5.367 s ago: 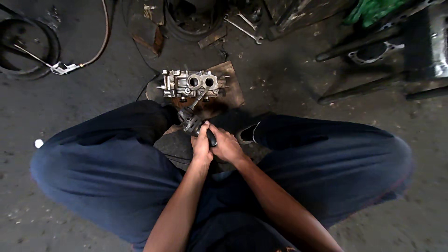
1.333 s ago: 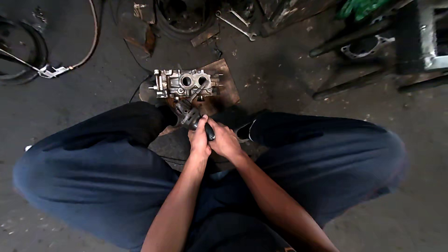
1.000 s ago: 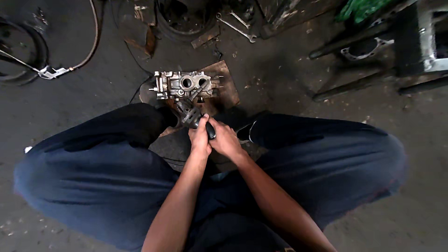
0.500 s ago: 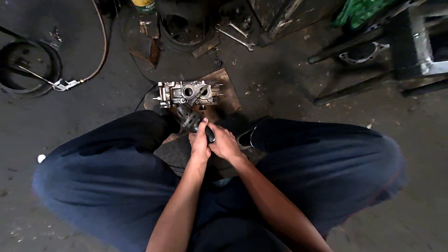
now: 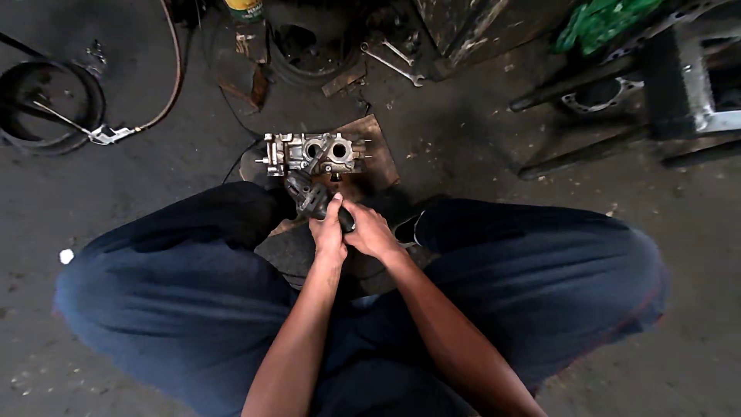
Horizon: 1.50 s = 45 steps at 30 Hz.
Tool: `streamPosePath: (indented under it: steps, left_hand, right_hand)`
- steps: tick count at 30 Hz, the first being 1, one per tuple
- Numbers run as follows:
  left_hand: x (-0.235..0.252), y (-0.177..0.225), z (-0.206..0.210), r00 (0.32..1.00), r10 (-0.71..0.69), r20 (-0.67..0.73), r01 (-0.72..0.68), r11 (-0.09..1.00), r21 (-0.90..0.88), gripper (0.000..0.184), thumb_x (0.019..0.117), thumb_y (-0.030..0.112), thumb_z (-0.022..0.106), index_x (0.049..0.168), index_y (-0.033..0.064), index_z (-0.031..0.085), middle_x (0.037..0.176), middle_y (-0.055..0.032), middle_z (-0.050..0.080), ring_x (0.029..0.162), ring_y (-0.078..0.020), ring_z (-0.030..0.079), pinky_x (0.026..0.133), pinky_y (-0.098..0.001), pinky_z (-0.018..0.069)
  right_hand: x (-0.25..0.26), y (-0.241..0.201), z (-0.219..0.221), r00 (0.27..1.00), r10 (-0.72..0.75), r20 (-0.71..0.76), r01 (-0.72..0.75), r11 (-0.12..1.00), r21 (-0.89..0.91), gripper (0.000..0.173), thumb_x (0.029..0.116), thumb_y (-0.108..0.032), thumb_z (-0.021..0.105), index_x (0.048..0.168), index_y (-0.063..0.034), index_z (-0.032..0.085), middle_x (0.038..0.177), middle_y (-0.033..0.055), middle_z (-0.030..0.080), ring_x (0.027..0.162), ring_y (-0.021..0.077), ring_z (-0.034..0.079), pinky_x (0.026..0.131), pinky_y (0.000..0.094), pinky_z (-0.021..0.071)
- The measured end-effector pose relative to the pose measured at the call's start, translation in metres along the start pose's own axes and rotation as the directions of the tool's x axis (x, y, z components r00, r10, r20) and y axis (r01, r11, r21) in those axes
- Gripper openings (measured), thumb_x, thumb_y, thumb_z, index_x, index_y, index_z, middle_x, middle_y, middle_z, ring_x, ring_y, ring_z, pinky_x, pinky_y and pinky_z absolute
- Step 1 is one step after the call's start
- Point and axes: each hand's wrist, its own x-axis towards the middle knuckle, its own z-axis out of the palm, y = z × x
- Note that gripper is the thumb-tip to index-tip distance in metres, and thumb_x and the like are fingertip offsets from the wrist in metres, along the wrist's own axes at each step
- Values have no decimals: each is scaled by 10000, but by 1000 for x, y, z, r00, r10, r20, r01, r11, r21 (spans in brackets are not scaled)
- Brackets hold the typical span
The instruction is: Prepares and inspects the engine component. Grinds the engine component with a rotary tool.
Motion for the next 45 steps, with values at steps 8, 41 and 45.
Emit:
streamPosePath:
  steps: [8,41,45]
  left_hand:
    - [-2,2,0,1000,14,-12,-14,1000,17,580,924,263,792,1364,11,510,1081,-202,690,949,-265,714,831,-436,617]
    - [-4,15,-2,974,226,-31,-223,970,98,650,876,206,833,1397,25,489,1136,-164,691,1009,-224,706,872,-412,608]
    - [0,15,-2,975,220,-20,-217,970,111,664,883,234,832,1412,39,481,1161,-161,685,1022,-227,701,883,-416,604]
  right_hand:
    - [-3,-4,0,1000,9,-4,-9,1000,-1,687,840,-244,769,1482,-270,524,1342,79,659,1219,308,635,988,577,513]
    - [12,-2,3,993,-115,-18,116,980,164,658,814,-332,824,1417,-234,578,1192,87,715,1116,266,681,963,556,538]
    - [16,0,3,993,-117,-15,118,980,161,711,805,-357,835,1449,-247,554,1198,94,714,1122,275,680,972,562,533]
